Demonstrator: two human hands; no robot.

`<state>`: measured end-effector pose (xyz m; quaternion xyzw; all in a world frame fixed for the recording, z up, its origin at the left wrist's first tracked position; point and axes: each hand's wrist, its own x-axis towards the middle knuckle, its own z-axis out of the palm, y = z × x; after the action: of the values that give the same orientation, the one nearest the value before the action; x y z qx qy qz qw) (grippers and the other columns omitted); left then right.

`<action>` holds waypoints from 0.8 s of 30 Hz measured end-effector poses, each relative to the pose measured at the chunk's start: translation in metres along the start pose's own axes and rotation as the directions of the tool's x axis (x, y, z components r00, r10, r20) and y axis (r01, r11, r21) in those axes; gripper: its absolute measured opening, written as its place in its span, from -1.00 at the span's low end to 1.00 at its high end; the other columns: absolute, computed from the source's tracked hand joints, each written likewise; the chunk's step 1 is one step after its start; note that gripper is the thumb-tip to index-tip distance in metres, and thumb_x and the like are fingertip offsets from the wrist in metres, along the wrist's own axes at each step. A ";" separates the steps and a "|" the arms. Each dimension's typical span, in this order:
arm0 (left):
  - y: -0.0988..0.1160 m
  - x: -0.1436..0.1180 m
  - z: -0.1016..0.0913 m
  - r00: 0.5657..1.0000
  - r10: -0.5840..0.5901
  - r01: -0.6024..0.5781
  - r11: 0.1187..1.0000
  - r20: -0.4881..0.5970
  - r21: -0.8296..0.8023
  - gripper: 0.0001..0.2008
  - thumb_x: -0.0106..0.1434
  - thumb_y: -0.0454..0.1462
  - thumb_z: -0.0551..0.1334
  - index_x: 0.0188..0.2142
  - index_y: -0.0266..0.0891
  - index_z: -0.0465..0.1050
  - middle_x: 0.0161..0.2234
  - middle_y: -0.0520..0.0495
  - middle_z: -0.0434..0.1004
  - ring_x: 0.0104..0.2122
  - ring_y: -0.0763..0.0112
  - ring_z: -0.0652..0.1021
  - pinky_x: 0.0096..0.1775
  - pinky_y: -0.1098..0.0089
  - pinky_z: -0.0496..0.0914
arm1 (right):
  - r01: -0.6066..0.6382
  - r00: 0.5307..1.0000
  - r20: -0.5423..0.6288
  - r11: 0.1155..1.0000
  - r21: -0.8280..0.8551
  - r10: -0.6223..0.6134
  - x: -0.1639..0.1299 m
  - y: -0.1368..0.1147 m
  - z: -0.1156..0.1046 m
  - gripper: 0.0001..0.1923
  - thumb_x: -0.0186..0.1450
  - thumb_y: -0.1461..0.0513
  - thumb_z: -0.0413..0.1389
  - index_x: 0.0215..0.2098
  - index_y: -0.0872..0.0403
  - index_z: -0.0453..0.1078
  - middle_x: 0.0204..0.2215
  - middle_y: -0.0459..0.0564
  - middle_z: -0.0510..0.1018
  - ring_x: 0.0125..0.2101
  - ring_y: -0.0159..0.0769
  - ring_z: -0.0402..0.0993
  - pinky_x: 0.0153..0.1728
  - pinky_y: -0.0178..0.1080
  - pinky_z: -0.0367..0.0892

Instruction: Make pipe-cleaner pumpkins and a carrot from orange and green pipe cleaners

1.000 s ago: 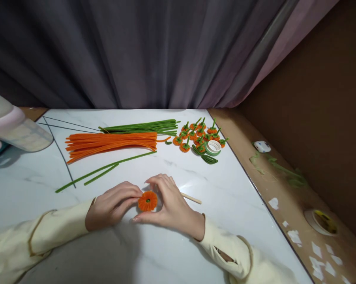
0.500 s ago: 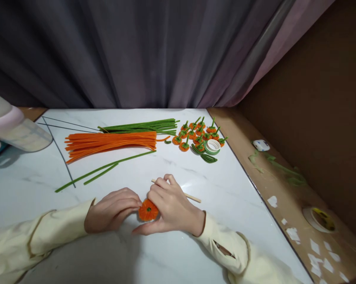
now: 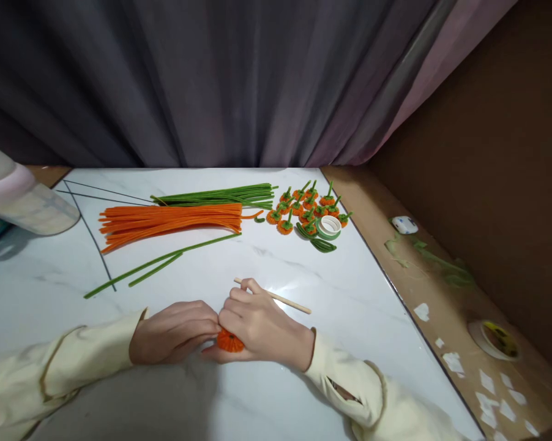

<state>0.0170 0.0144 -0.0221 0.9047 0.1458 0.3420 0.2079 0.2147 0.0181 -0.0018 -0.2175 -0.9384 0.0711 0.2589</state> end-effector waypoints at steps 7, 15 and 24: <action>-0.001 0.001 0.001 1.000 0.016 -0.016 1.000 -0.013 0.009 -0.86 0.35 -0.39 -0.02 -0.31 -0.25 0.26 -0.51 0.00 0.37 -0.50 0.47 0.35 -0.42 0.50 0.31 | 0.045 0.998 0.057 0.992 -0.118 -0.038 0.000 0.000 0.002 -0.57 0.39 0.03 -0.11 -0.52 0.10 0.26 -0.58 -0.11 0.38 -0.48 -0.37 0.20 -0.18 -0.21 0.13; 0.001 -0.001 0.001 0.998 -0.025 0.021 0.997 -0.060 -0.068 -0.90 0.33 -0.40 0.05 -0.26 -0.26 0.31 -0.49 -0.02 0.44 -0.49 0.48 0.39 -0.42 0.51 0.33 | 0.053 0.992 0.123 0.991 -0.120 -0.038 -0.001 0.000 0.003 -0.57 0.40 0.02 -0.14 -0.49 0.09 0.26 -0.55 -0.10 0.40 -0.44 -0.35 0.23 -0.13 -0.19 0.12; 0.001 0.000 0.003 0.992 0.007 -0.020 0.995 -0.126 -0.102 -0.90 0.25 -0.45 0.13 -0.25 -0.30 0.35 -0.43 -0.14 0.54 -0.43 0.41 0.50 -0.38 0.45 0.40 | -0.116 0.986 0.120 0.993 -0.018 0.117 -0.002 0.001 0.001 -0.47 0.17 -0.21 -0.01 -0.52 0.08 0.22 -0.58 -0.10 0.36 -0.46 -0.31 0.22 -0.23 -0.15 0.11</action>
<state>0.0193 0.0124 -0.0233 0.8704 0.1346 0.4068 0.2424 0.2159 0.0182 -0.0036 -0.2688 -0.9383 0.0941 0.1960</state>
